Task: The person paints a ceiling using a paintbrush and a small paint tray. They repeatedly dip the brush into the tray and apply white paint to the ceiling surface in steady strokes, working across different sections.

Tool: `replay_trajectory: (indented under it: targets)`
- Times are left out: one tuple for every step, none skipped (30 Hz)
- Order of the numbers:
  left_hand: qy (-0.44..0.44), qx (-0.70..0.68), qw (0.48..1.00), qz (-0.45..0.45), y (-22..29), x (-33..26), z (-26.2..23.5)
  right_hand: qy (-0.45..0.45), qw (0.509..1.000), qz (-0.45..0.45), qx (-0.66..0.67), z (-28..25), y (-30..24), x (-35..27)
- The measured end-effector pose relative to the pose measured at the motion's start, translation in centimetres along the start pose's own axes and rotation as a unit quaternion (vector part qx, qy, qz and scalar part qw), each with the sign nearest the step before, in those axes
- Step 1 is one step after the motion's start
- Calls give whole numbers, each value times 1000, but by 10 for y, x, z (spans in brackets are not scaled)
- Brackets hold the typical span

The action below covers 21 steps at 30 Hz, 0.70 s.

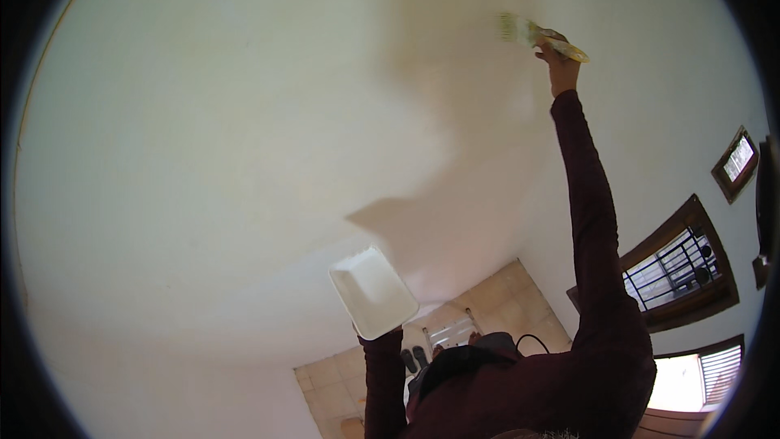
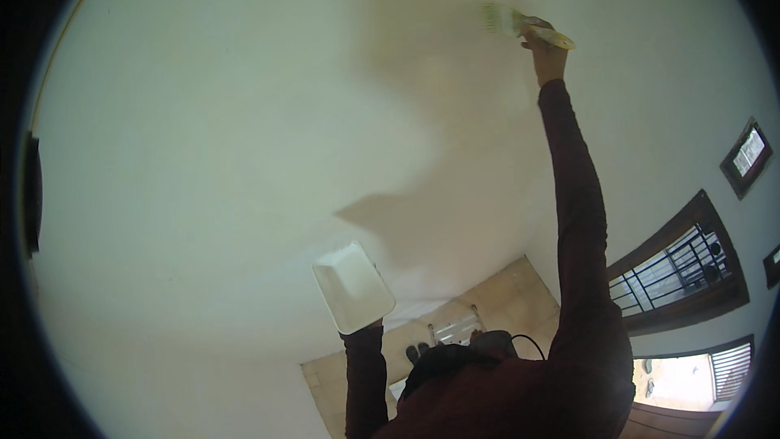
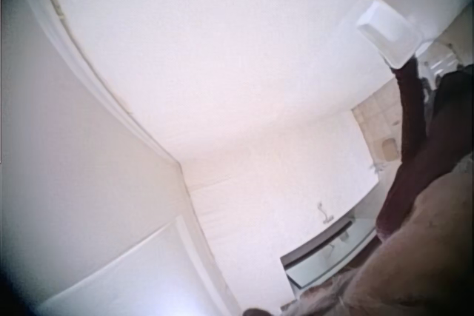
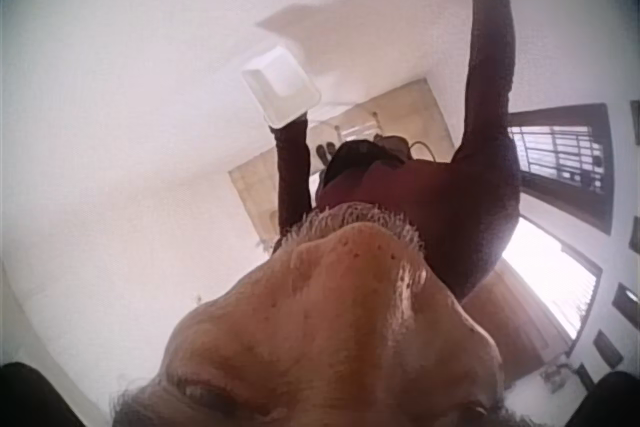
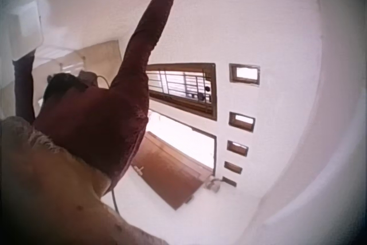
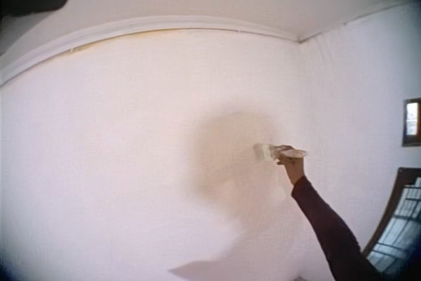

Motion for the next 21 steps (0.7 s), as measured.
replay_trajectory:
  targets:
    - [0, 2, 1000, -1, 2, 2, 0, 14, 1000, 2, 1, -12, 10, 7]
    - [2, 3, 1000, -3, 5, 1, 4, 25, 1000, 5, 1, -22, 15, 18]
    - [-5, 35, 999, 3, 9, -2, 9, 34, 999, 8, 1, -31, 16, 29]
    - [-12, 66, 998, 8, 14, -5, 11, 46, 999, 12, -12, -39, 18, 39]
    - [-19, 98, 995, 15, 19, -7, 16, 57, 998, 15, -24, -44, 19, 50]
    - [-21, 89, 996, 13, 22, -8, 22, 68, 997, 17, -38, -53, 21, 61]
    - [-24, 80, 996, 10, 25, -10, 29, 69, 996, 18, -49, -61, 23, 71]
    - [-27, 72, 997, 8, 27, -12, 33, 68, 996, 16, -61, -71, 27, 79]
    - [-30, 52, 998, 4, 26, -11, 34, 66, 995, 14, -73, -78, 29, 85]
    - [-33, 31, 999, -1, 26, -9, 34, 65, 994, 12, -86, -83, 32, 91]
    - [-34, 12, 999, -5, 25, -9, 33, 73, 994, 5, -86, -79, 31, 89]
    - [-36, 5, 999, -4, 24, -9, 34, 82, 993, -2, -87, -74, 30, 86]
    - [-37, -2, 999, -2, 24, -8, 35, 90, 992, -9, -87, -69, 30, 82]
    - [-37, -8, 999, -3, 23, -9, 34, 83, 992, -25, -96, -61, 28, 73]
    - [-31, 6, 1000, 3, 22, -9, 31, 74, 991, -39, -102, -46, 24, 60]
    - [-25, 20, 999, 8, 20, -7, 25, 64, 991, -53, -108, -30, 20, 46]
    - [-19, 34, 999, 15, 18, -5, 19, 61, 988, -69, -125, -11, 9, 28]
    - [-19, 39, 999, 11, 14, -4, 14, 70, 979, -128, -145, 0, 7, 16]
    - [-14, 47, 999, 11, 13, -6, 8, 71, 984, -107, -125, 18, 0, -4]
    - [-12, 53, 998, 9, 11, -7, 3, 73, 988, -88, -107, 36, -12, -22]
    - [-11, 50, 999, 3, 8, -7, 0, 72, 989, -89, -99, 47, -20, -35]
Point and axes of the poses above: each hand's wrist, its own x-axis towards the middle knuckle, its own z-axis out of the palm, y = z × x, the point moved 1 cm from there along x, towards the middle knuckle, and after that the axes turned 4 degrees about y, right-handed, at the moved point
